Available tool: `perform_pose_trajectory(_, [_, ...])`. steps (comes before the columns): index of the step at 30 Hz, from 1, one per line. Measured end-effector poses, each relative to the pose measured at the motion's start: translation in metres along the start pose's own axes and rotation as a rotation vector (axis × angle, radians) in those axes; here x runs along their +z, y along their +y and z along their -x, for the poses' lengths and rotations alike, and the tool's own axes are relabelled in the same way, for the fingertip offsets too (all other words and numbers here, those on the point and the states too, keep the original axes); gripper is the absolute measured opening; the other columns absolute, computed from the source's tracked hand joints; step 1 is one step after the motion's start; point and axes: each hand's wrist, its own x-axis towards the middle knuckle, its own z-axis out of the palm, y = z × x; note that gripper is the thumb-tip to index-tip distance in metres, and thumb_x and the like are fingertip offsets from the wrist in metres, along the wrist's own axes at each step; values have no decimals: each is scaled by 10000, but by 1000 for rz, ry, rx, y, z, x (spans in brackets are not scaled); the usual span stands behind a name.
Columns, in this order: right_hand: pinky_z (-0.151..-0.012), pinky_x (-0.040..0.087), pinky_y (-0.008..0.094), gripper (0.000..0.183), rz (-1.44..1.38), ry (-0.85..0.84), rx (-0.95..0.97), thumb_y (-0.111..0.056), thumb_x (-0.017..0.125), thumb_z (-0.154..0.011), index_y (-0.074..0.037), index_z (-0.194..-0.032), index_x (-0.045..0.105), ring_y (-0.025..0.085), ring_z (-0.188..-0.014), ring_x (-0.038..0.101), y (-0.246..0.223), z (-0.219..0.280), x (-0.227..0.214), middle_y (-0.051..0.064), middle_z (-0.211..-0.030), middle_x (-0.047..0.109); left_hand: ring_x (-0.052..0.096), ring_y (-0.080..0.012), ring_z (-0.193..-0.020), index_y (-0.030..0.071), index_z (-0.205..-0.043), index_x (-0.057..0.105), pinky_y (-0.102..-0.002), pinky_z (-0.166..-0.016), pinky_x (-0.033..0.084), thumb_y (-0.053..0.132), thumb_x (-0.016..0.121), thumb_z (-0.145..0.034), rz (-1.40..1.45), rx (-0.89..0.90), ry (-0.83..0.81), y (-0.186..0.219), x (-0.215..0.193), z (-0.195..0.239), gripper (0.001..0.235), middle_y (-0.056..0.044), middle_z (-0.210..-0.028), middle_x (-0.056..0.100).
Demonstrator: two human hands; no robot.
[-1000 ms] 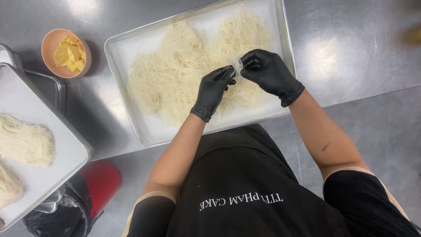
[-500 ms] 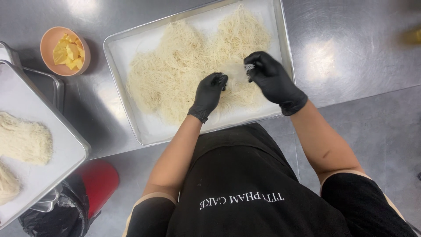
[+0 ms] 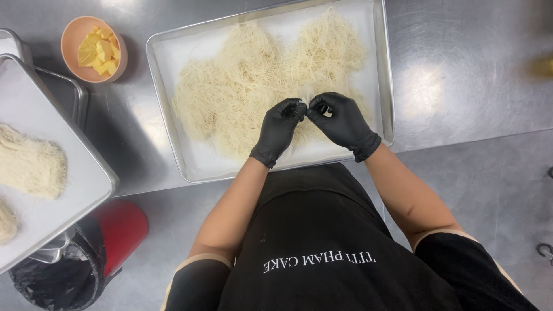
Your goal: Manually separating and fluffing shredded phyllo (kataifi) dough on a metal baking tray.
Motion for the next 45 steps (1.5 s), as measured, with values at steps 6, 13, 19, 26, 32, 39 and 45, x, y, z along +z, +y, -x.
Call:
perform_pose_trajectory(6, [-793, 553, 259, 129, -267, 20, -82, -117, 781, -949, -29, -1019, 716, 105, -870, 682, 3, 7, -13, 51, -937, 726, 658, -144, -882, 18, -1216, 653, -288, -831, 521, 210, 602, -1048, -431, 121, 160, -5, -6, 3, 260, -87, -972, 707])
perform_pose_trajectory(13, [-780, 544, 255, 132, -298, 76, 35, -131, 811, -915, -51, -998, 746, 80, -857, 681, -18, 17, -40, 22, -923, 752, 679, -156, -862, 22, -1164, 686, -288, -794, 535, 199, 652, -1036, -482, 134, 385, 2, -22, 11, 222, -102, -969, 741])
perform_pose_trajectory(19, [-747, 555, 259, 136, -237, -32, -3, -151, 805, -917, -38, -972, 755, 88, -817, 678, -4, 5, -3, 36, -902, 758, 711, -116, -908, 20, -1202, 690, -268, -803, 547, 118, 691, -980, -138, 81, 100, 30, -4, 31, 243, -54, -1022, 764])
perform_pose_trajectory(26, [-755, 534, 362, 164, 73, -83, -295, -152, 774, -908, -18, -952, 690, 233, -829, 662, 5, 8, 18, 88, -872, 696, 690, -115, -919, -8, -1242, 660, -259, -808, 557, 81, 715, -940, 4, -56, 16, 10, -13, 36, 319, -76, -1050, 742])
perform_pose_trajectory(32, [-779, 524, 377, 159, 126, -126, -310, -139, 721, -961, -7, -984, 635, 252, -842, 631, -1, 16, 9, 113, -903, 642, 626, -173, -872, 13, -1287, 634, -308, -792, 524, 81, 614, -1010, -202, -28, 70, -6, -10, 29, 287, -109, -1010, 688])
perform_pose_trajectory(39, [-853, 524, 276, 108, -178, 58, -205, -72, 690, -1013, -13, -1051, 607, 120, -924, 604, -14, 31, -60, 42, -995, 627, 657, -343, -1051, 29, -1144, 610, -422, -941, 519, -17, 508, -1002, -809, 509, 610, -8, -61, 3, 181, -184, -1092, 650])
perform_pose_trajectory(45, [-815, 536, 269, 97, -99, 279, 48, -95, 752, -999, -34, -1024, 680, 118, -871, 641, 18, -8, -69, 32, -937, 693, 645, -303, -996, 56, -1116, 659, -393, -890, 519, -29, 539, -981, -874, 467, 863, 22, -112, 9, 200, -135, -1058, 647])
